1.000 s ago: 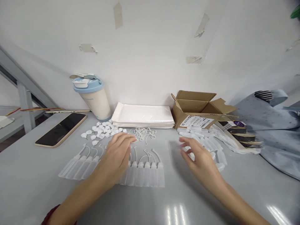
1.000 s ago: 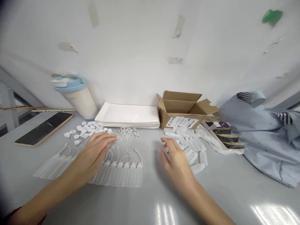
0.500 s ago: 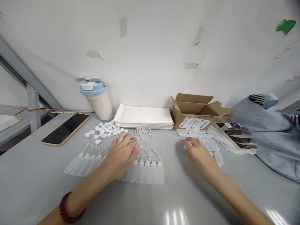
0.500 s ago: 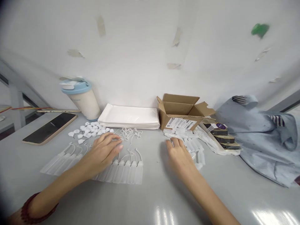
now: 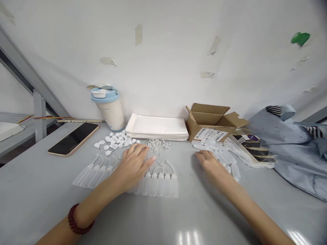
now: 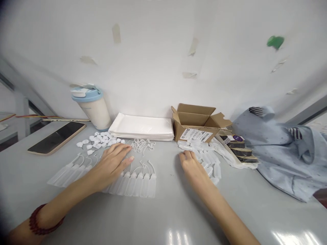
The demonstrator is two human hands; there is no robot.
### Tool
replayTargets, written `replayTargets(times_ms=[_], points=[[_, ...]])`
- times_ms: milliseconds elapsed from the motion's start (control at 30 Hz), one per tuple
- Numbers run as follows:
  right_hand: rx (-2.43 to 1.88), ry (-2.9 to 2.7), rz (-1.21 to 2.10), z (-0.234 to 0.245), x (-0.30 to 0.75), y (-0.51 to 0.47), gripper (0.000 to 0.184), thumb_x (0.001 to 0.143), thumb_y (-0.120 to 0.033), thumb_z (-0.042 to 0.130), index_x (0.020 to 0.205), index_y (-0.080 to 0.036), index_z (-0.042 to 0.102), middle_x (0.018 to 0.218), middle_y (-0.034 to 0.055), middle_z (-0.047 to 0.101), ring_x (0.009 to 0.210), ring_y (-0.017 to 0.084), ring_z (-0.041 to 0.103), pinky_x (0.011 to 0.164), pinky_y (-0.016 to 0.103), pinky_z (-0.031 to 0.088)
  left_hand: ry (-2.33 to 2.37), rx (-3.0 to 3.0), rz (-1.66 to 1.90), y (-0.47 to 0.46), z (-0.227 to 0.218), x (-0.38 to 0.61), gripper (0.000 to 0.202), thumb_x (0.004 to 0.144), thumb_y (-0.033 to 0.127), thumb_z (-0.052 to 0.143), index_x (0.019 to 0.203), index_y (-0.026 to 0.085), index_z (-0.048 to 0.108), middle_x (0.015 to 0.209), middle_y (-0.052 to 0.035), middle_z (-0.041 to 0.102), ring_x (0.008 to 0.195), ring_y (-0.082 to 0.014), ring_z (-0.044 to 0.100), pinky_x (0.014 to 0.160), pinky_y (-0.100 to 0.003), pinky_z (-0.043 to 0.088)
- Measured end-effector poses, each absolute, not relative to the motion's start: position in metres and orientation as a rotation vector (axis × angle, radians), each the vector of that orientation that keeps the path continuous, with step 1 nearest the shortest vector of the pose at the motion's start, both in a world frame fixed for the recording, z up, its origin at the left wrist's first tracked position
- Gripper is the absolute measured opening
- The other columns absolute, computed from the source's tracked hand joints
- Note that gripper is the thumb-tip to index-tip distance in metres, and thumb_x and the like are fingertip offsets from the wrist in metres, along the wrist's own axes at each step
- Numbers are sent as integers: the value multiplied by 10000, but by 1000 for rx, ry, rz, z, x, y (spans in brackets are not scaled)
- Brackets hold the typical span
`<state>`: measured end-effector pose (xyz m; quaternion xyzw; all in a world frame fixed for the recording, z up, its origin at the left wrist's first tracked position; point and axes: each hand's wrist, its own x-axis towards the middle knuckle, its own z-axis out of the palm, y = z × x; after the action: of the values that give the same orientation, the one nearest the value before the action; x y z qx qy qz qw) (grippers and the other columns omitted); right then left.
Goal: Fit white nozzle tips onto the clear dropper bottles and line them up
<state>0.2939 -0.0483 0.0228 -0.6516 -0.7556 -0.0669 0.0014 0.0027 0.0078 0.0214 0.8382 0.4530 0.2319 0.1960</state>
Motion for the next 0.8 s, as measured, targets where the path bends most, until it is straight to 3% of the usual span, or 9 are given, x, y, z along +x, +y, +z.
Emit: replayTargets(times_ms=[67, 167, 233, 333, 433, 500, 567, 667, 800], points=[[-2042, -2366, -206, 23, 291, -48, 578, 620, 202, 359, 1003, -99, 671, 1030, 181, 675, 995, 320, 605, 742, 369, 524, 1283, 2258, 729, 7, 30, 2, 442, 973, 443, 353, 1227, 158, 577, 1312, -126, 557, 1294, -300, 398, 1092, -556, 281], [-2012, -2342, -194, 22, 288, -46, 500, 667, 179, 369, 953, -95, 675, 975, 190, 677, 950, 333, 610, 736, 392, 505, 1255, 2117, 802, 2, 46, 0, 408, 981, 451, 336, 1194, 219, 596, 1283, -80, 594, 1207, -263, 519, 1021, -476, 415], [-1972, -2311, -174, 23, 286, -46, 477, 690, 164, 368, 960, -87, 671, 982, 205, 676, 952, 352, 612, 749, 431, 495, 1117, 1956, 772, -4, 55, -1, 360, 969, 441, 372, 1122, 255, 639, 1166, -48, 666, 1055, -231, 622, 923, -408, 498], [-1861, -2245, -99, 28, 280, -53, 410, 795, 91, 378, 1033, -109, 646, 1060, 196, 673, 1007, 348, 609, 804, 472, 490, 875, 1644, 672, -14, 61, 0, 286, 928, 413, 468, 1006, 254, 693, 943, -27, 718, 920, -211, 652, 864, -367, 509], [-1725, -2148, 27, 37, 264, -70, 304, 914, -74, 440, 1173, -181, 559, 1136, 120, 662, 1031, 250, 625, 856, 386, 522, 797, 1534, 574, -26, 62, 5, 227, 887, 397, 548, 934, 240, 705, 782, -8, 697, 817, -193, 642, 809, -344, 490], [-1662, -2060, 141, 41, 251, -83, 305, 954, -166, 451, 1252, -223, 477, 1133, 79, 660, 948, 187, 654, 783, 306, 559, 757, 1497, 520, -33, 63, 9, 195, 873, 371, 566, 909, 235, 701, 741, 6, 676, 746, -169, 628, 762, -315, 482], [-1518, -1807, 382, 41, 238, -91, 322, 933, -153, 469, 1243, -240, 477, 1075, 63, 662, 944, 188, 652, 798, 320, 553, 740, 1477, 495, -39, 63, 13, 169, 870, 336, 562, 883, 235, 697, 733, 14, 659, 723, -152, 618, 743, -292, 476], [-1421, -1623, 610, 39, 228, -96, 243, 905, -151, 498, 1104, -254, 593, 1046, 60, 637, 984, 205, 627, 806, 336, 539, 766, 1504, 490, -46, 61, 16, 149, 854, 309, 559, 854, 226, 683, 780, 2, 653, 778, -166, 612, 777, -296, 486], [-1356, -1352, 885, 42, 226, -99, 98, 849, -226, 629, 941, -254, 648, 969, 42, 615, 892, 189, 620, 673, 261, 538, 856, 1533, 509, -53, 54, 18, 171, 815, 341, 586, 936, 250, 666, 1032, -33, 645, 965, -206, 585, 910, -351, 477]])
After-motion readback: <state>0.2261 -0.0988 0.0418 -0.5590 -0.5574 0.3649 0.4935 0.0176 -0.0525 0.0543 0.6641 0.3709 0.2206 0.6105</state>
